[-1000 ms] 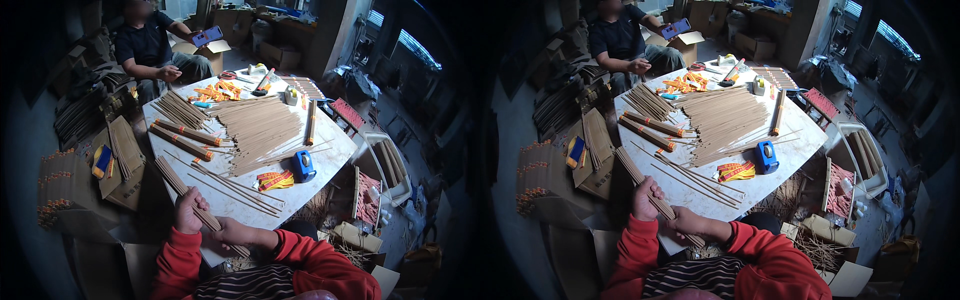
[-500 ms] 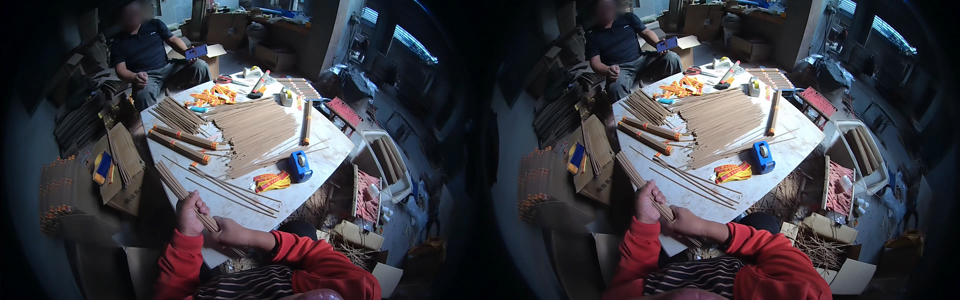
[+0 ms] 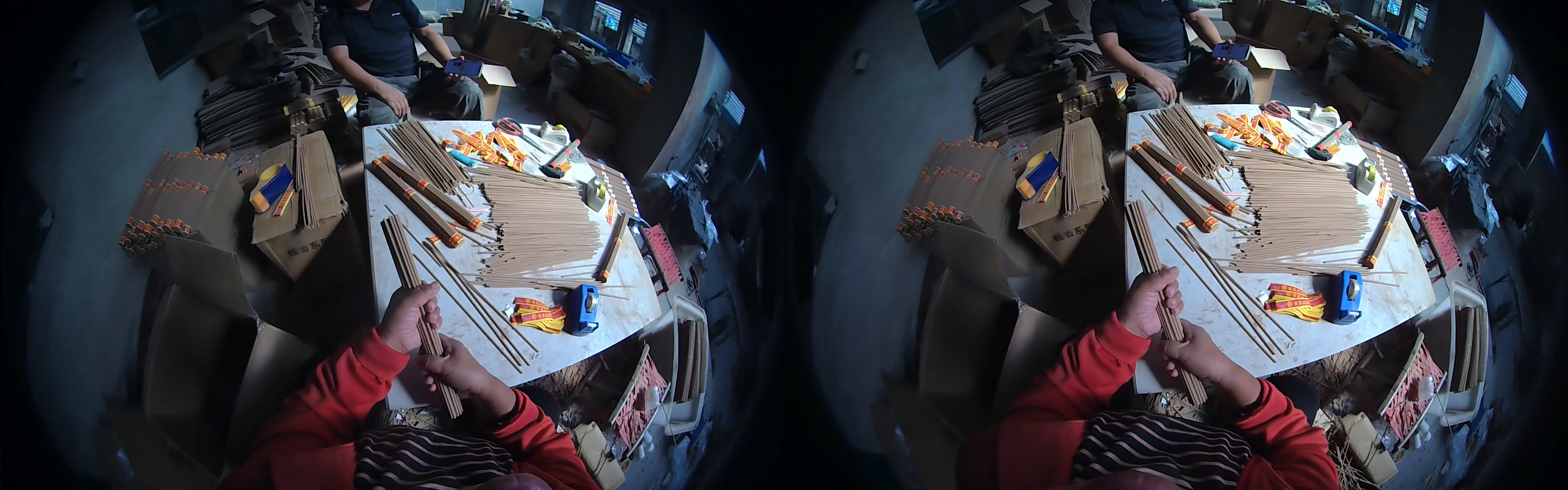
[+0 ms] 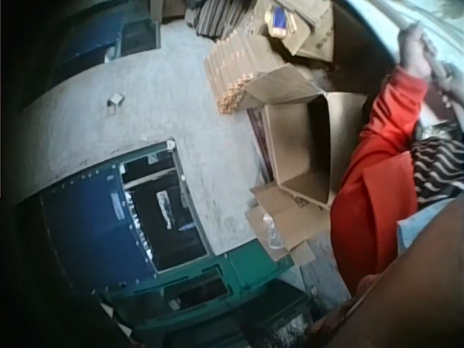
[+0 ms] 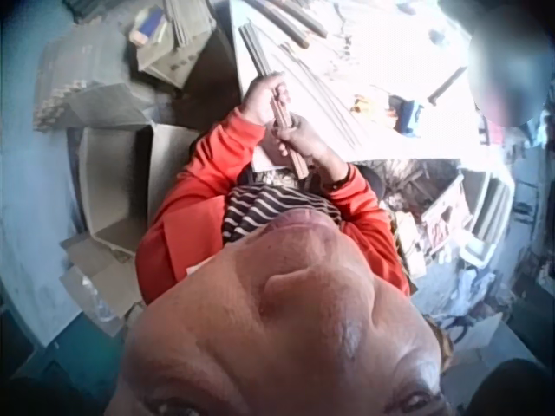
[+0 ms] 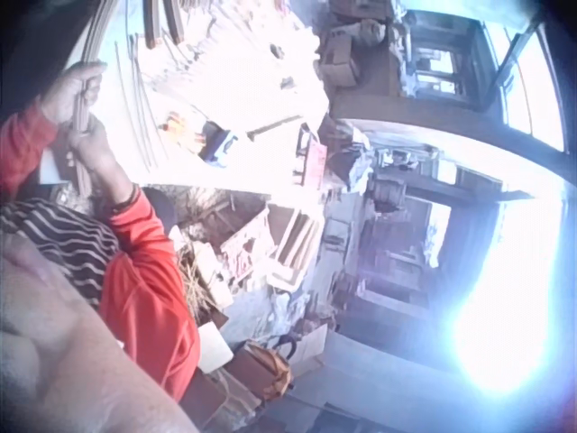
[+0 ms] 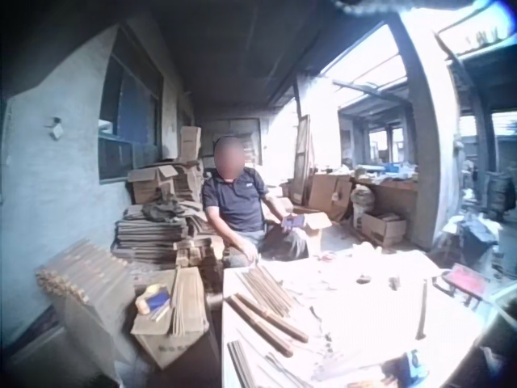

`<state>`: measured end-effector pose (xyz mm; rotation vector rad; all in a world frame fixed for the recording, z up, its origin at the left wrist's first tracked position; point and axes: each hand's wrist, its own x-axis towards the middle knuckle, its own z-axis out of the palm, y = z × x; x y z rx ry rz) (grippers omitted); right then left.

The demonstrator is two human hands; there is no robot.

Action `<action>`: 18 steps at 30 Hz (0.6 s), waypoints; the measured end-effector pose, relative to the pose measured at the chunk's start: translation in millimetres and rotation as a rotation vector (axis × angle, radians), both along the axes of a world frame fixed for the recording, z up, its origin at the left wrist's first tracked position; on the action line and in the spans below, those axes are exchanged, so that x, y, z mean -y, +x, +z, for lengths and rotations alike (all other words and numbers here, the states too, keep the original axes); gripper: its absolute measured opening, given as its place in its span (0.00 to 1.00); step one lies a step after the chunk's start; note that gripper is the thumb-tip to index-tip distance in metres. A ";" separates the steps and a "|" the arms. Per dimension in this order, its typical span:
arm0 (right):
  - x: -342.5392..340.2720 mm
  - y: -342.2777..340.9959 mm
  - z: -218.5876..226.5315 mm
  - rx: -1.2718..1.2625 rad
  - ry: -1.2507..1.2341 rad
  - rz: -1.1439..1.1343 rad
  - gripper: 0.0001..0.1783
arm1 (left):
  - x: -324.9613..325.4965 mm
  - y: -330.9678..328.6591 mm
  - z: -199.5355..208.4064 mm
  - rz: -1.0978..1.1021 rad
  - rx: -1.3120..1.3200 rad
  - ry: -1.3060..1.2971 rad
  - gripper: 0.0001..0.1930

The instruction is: The person gathers thin wooden sticks, aligns them into a bundle, and secures the bundle with a rubber band. The person repeats this process multiple times, placing finished bundles on the table.

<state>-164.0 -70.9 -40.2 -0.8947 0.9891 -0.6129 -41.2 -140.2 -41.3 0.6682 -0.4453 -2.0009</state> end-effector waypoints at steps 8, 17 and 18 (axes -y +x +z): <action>2.0 -8.2 10.1 0.229 0.189 0.087 0.05 | -1.3 3.9 0.2 -0.071 -0.165 -0.065 0.09; -1.0 2.4 -18.3 -0.161 -0.210 -0.032 0.10 | -3.1 -3.3 3.8 0.073 0.127 -0.002 0.10; -0.9 3.3 -32.6 -0.262 -0.365 -0.063 0.10 | -4.0 -4.7 3.3 0.083 0.157 -0.018 0.09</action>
